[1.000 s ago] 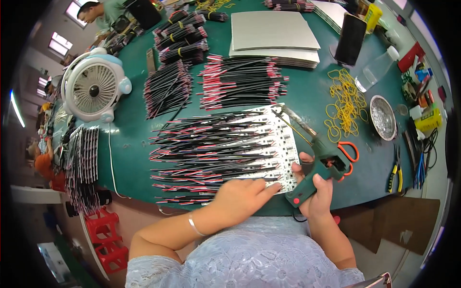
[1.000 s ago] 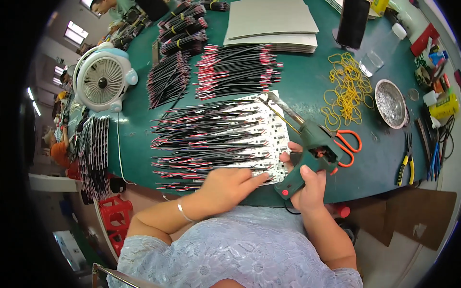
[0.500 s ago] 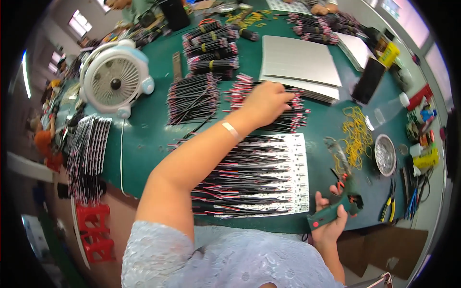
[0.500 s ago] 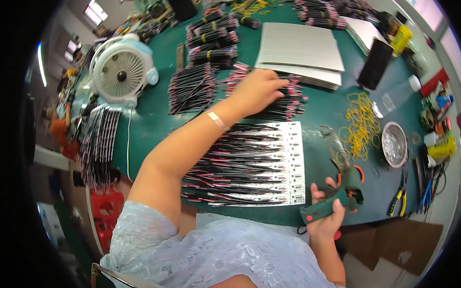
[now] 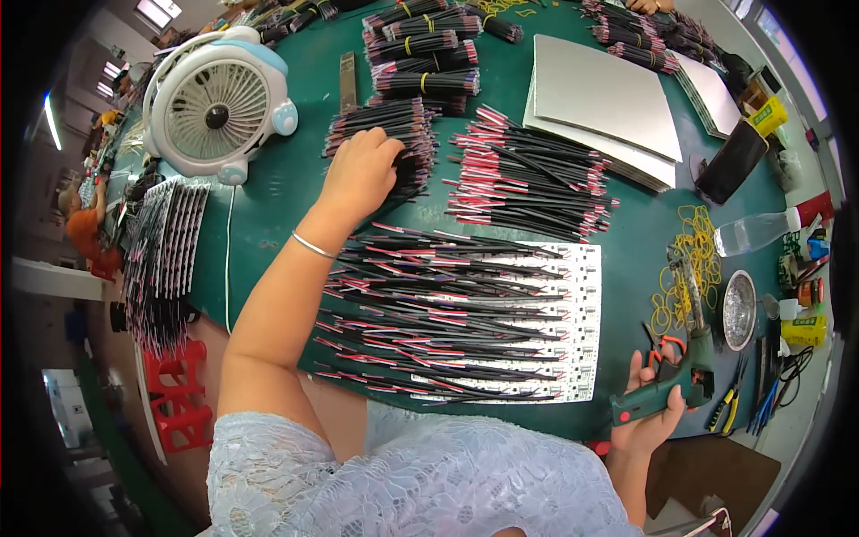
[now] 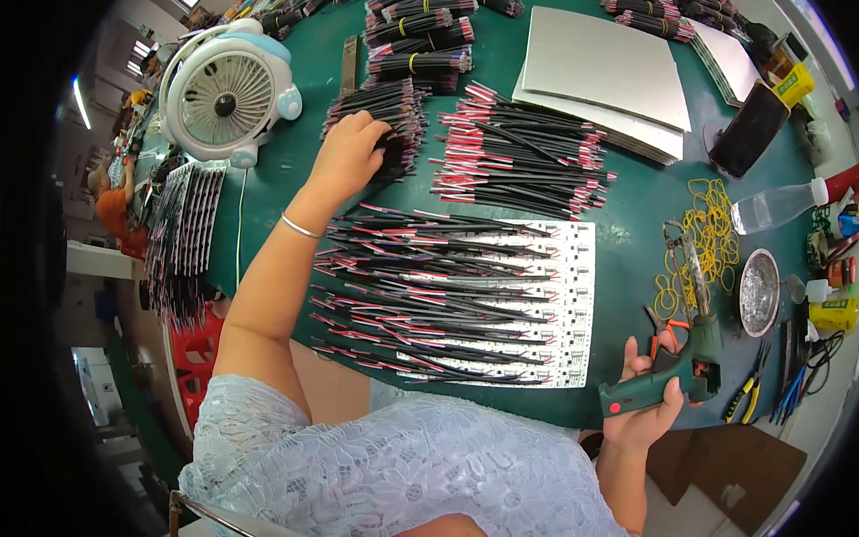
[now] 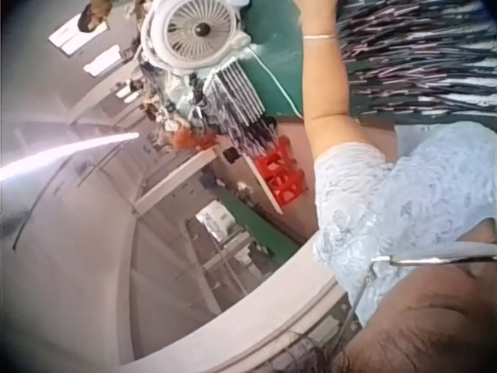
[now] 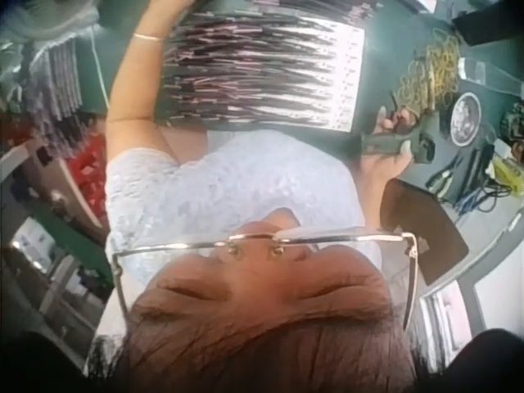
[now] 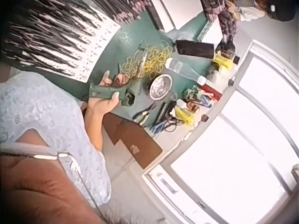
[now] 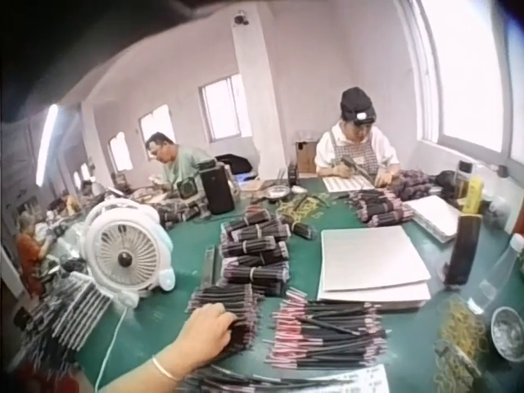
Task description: The person positions bundles of wires onto a circuit board panel and solders the wire ends to the board using a handheld soldering tool.
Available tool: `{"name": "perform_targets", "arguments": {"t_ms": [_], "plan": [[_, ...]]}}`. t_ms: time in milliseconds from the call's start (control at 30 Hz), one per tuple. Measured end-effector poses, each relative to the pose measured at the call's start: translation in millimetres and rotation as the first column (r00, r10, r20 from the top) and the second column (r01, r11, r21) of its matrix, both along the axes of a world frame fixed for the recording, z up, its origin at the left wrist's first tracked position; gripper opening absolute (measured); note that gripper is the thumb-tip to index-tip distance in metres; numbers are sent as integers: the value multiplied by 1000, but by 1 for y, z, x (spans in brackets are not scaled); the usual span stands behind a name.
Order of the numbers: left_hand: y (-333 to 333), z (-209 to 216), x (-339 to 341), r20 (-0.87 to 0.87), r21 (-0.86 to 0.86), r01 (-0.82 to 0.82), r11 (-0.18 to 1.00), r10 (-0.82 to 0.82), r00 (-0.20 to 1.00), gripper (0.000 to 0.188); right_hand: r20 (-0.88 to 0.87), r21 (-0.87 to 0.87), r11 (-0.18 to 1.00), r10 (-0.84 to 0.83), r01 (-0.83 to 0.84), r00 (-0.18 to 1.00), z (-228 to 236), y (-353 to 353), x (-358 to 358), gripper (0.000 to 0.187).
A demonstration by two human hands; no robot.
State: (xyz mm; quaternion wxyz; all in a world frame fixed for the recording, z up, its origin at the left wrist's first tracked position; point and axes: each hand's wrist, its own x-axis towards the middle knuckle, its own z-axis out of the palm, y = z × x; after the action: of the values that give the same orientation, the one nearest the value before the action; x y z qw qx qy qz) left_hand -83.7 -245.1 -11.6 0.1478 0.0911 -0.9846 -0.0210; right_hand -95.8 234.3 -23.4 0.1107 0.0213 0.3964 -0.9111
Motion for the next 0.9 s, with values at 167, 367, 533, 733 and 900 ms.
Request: {"name": "perform_targets", "arguments": {"t_ms": [167,367,533,733,900], "plan": [[-1,1,0,-244,45,79,996,-66,968,18,-32,12,1000,0,1,999,2,4,9,49],[23,13,13,-46,51,-94,994,96,994,20,-29,21,1000,-5,5,1000,3,8,20,50],[27,13,30,331,168,-169,971,106,938,32,-51,25,1000,-4,6,999,8,12,26,52],[8,-10,39,-9,218,-24,976,26,1000,25,5,2,1000,-5,5,1000,1,19,29,54],[-18,-12,48,-473,746,233,624,249,845,21,-33,-28,998,-56,55,998,9,22,28,58]]}}
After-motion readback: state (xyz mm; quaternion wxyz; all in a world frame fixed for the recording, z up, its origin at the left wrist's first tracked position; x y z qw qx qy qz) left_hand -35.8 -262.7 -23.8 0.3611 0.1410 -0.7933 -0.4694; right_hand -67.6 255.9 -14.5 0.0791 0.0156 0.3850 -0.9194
